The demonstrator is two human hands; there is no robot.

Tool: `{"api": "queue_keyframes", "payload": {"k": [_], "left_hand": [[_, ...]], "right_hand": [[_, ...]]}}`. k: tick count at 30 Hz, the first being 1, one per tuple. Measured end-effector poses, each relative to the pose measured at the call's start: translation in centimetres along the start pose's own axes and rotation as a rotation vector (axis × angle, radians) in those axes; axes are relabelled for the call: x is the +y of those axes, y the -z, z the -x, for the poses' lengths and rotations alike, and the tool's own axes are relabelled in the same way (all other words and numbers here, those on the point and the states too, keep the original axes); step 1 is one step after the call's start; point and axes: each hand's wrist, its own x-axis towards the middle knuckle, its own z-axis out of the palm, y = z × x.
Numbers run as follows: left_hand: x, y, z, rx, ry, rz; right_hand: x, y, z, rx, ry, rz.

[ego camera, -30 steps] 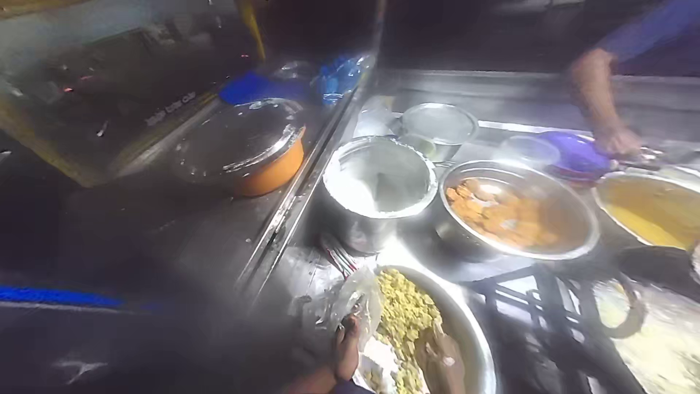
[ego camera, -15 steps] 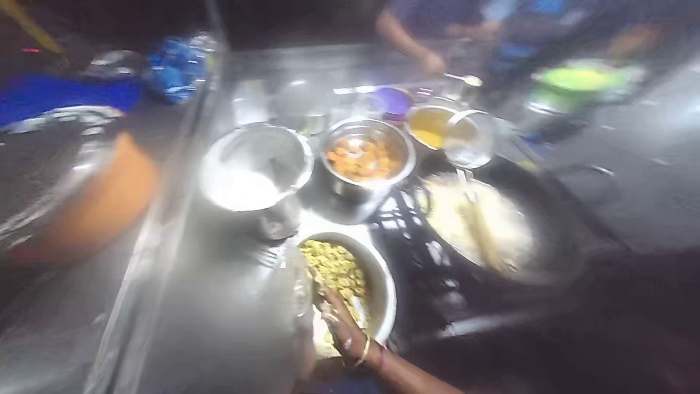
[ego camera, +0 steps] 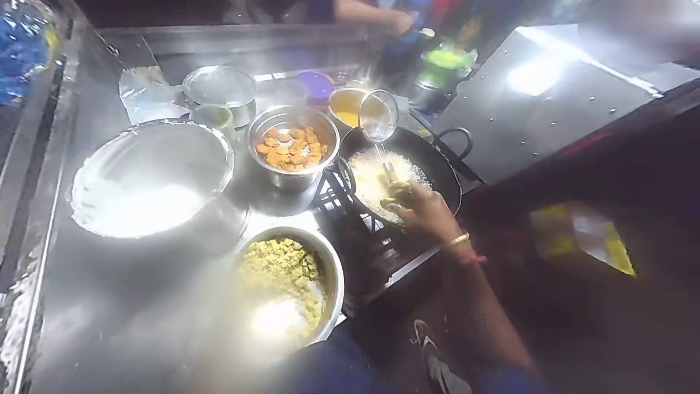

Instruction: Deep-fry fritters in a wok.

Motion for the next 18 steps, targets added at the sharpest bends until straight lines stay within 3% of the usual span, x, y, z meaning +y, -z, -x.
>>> {"api": "queue_keyframes", "payload": {"k": [3, 5, 7, 10, 12, 13, 15, 18], "left_hand": [[0.3, -0.9, -0.3, 0.034, 0.044, 0.005], [-1.4, 0.9, 0.0, 0.051, 0.014, -0.003], [-2.5, 2.9, 0.2, 0.026, -0.037, 0.005], [0.5, 1.2, 0.6, 0.041, -0.013, 0.001], [0.0, 1.8, 0.1, 0.019, -0.040, 0.016], [-1.0, 2.8, 0.0, 0.009, -0.059, 0.034], [-1.7, 3.7, 0.8, 0.059, -0.035, 0.053], [0.4, 1.2, 0.0, 0.209, 0.023, 0.008]], "right_hand": [[1.4, -1.4, -3.1, -0.192, -0.134, 0.131], [1.6, -2.1, -3.8, -0.258, -0.136, 0.188], [1.0, -1.1, -2.7, -0.122, -0.095, 0.135], [0.2, 1.2, 0.8, 0.225, 0.064, 0.007], [-1.2, 0.3, 2.6, 0.288, 0.210, -0.183], [-2.0, -1.2, 3.1, 0.214, 0.307, -0.313], [-4.1, -6.1, 4.0, -0.121, 0.410, -0.438], [-9.8, -15.9, 4.7, -0.867, 0.340, -0.155]]}}
